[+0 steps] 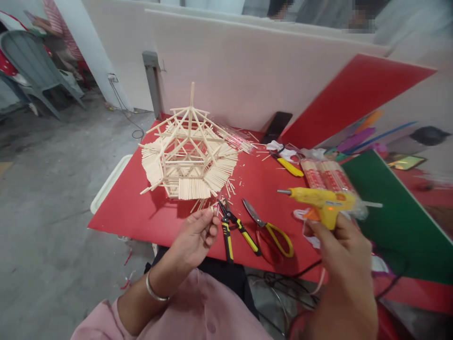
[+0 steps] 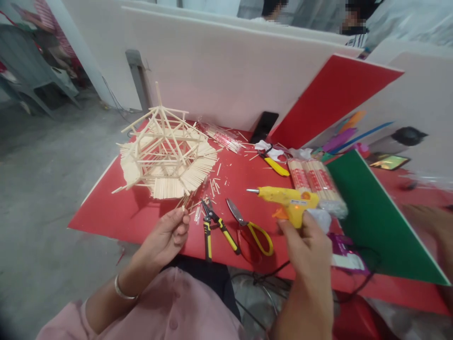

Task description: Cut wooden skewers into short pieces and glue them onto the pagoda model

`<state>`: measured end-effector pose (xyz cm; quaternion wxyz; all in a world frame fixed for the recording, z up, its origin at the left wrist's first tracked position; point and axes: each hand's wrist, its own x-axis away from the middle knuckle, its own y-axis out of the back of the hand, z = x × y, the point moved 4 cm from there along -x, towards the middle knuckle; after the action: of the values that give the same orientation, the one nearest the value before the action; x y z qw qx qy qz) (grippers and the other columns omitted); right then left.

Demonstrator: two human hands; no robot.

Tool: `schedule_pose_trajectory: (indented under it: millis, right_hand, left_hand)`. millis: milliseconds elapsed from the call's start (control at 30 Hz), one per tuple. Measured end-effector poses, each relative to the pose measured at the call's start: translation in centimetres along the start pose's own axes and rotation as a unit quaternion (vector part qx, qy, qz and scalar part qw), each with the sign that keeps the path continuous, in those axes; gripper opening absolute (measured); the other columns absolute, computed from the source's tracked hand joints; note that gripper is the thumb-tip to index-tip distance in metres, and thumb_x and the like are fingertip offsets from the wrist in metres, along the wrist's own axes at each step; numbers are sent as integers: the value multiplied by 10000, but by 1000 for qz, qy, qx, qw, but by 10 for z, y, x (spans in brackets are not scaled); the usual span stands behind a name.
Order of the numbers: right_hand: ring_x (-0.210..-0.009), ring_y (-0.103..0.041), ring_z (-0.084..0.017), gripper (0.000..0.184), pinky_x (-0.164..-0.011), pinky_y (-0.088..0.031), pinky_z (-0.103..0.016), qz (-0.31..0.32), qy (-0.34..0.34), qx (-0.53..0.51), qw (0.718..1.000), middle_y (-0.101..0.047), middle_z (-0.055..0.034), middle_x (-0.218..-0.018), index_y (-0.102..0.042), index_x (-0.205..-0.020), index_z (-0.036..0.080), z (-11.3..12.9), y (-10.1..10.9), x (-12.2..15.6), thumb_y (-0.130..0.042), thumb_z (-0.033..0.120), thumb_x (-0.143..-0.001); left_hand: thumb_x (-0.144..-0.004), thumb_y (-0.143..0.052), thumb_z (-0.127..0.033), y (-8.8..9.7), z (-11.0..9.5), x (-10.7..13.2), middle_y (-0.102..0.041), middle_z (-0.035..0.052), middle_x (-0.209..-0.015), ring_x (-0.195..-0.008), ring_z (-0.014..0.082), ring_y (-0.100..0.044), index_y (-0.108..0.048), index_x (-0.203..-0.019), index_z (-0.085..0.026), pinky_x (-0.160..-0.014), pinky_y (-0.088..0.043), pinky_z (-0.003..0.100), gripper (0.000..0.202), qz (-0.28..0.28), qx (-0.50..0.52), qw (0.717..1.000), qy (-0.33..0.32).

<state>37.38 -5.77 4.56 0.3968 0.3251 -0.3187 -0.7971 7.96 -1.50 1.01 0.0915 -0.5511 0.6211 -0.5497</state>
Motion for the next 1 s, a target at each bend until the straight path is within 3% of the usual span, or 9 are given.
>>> schedule_pose_trajectory:
  millis: [67, 133, 267, 367, 533, 700, 1000]
  right_hand:
    - [-502, -531, -162, 147, -457, -409, -291, -19, 11, -48, 999, -597, -22, -599, -550, -740, 263, 31, 11, 7, -647, 370, -767]
    - [-547, -535, -163, 175, -485, -410, -295, -1, 95, -57, 994, -597, -14, -667, -543, -802, 262, 68, 12, 12, -603, 426, -800]
    - [-503, -441, -123, 424, -496, -347, -284, -109, 257, 79, 957, -481, 34, -588, -393, -670, 254, 125, 5, 12, -688, 548, -745]
    - [-515, -449, -116, 402, -482, -297, -276, -135, 354, 145, 914, -492, 30, -594, -389, -677, 250, 147, -6, 6, -679, 508, -783]
    - [-560, -510, -119, 242, -500, -303, -273, -135, 410, 193, 881, -578, 5, -668, -498, -785, 224, 160, -14, -2, -662, 399, -816]
    - [-596, -537, -141, 179, -522, -320, -278, -114, 418, 219, 874, -593, -6, -678, -557, -842, 215, 160, -18, -4, -635, 373, -813]
    - [-595, -517, -136, 169, -525, -299, -279, -97, 437, 231, 864, -593, -13, -694, -572, -848, 195, 162, -22, -9, -611, 356, -821]
  left_hand:
    - [-568, -911, -301, -3, 0, -1, -617, -18, -629, -437, 11, -486, -613, -698, -113, -353, -315, 95, 375, 2, -5, 1000, -7]
    - [-582, -903, -294, -5, -1, -1, -618, -19, -641, -443, 7, -479, -615, -707, -115, -359, -307, 95, 362, 4, -6, 1000, -14]
    - [-590, -896, -248, -11, -3, -4, -603, -22, -637, -450, 2, -460, -614, -711, -112, -369, -286, 97, 335, 16, 4, 1000, -15]
    - [-591, -890, -234, -14, -5, -6, -580, -27, -617, -443, -1, -437, -600, -687, -111, -373, -279, 100, 329, 29, 22, 999, -7]
    - [-605, -861, -151, -17, -8, -9, -561, -34, -617, -443, -7, -424, -587, -696, -116, -366, -263, 87, 291, 14, 80, 996, 37]
    - [-671, -789, -81, -20, -8, -10, -556, -29, -625, -422, -14, -406, -566, -683, -115, -343, -249, 75, 226, 1, 114, 991, 68]
    - [-655, -793, -81, -16, -5, -10, -562, -29, -635, -420, -17, -419, -567, -705, -109, -340, -245, 73, 233, 6, 125, 989, 73]
